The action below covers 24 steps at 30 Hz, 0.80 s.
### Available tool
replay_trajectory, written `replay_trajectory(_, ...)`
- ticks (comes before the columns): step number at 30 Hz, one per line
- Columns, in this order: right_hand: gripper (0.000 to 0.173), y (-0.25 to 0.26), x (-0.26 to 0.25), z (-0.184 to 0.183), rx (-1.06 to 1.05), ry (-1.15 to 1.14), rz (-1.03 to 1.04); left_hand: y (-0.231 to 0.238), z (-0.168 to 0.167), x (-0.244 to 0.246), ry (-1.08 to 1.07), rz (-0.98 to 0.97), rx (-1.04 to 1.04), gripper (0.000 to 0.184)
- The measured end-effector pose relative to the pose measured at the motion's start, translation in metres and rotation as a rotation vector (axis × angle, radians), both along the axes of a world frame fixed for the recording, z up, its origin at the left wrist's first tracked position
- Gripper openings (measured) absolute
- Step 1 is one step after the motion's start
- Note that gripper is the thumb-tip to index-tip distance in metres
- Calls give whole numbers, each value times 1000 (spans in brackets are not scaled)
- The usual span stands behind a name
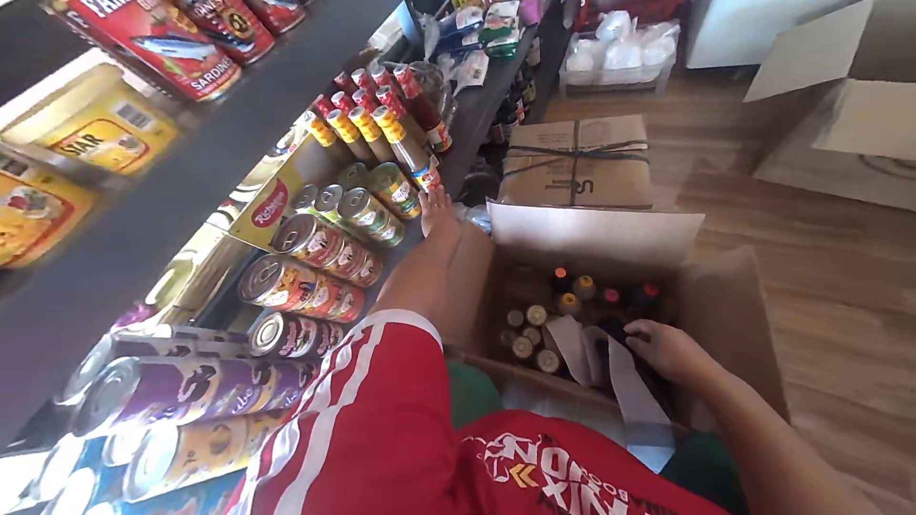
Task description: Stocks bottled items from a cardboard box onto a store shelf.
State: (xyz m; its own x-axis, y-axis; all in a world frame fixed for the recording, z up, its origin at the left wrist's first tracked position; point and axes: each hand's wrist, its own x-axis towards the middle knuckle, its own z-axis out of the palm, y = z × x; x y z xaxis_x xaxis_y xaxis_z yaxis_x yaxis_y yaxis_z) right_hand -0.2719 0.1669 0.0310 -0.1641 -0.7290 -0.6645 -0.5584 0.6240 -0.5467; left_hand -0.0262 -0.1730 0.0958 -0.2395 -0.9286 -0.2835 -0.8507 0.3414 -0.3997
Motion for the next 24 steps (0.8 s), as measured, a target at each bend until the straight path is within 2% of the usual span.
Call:
replay_trajectory(3,37,1,-3,3,-29,12,22,-1,0,13,99,-56,-2,90)
replay_trajectory(7,38,6,-7,4,-26,10,-5,13,-12,31,269,-241,-6,79)
replay_trajectory(9,33,14,-13,-12,-61,62,-88,43,-9,27,267,-286,42,77)
replay_trajectory(11,31,20,-18,-12,-86,103,-147,84,-8,26,260,-300,132,73)
replay_trajectory(14,31,27,-25,-7,-141,81,-281,161,-18,40,357,-249,394,67)
replay_trajectory(16,32,33,-24,3,-202,-19,-406,210,-32,56,436,-152,607,61)
replay_trajectory(18,33,42,-16,28,-311,-166,-557,249,-42,75,571,-70,811,53)
replay_trajectory(20,29,59,-7,57,-555,-446,-663,263,-47,89,658,-4,975,46)
replay_trajectory(21,27,72,0,73,-720,-619,-615,262,-46,92,665,10,1023,43)
replay_trajectory(24,25,124,42,138,-1116,-1032,-261,249,-49,92,665,90,989,41)
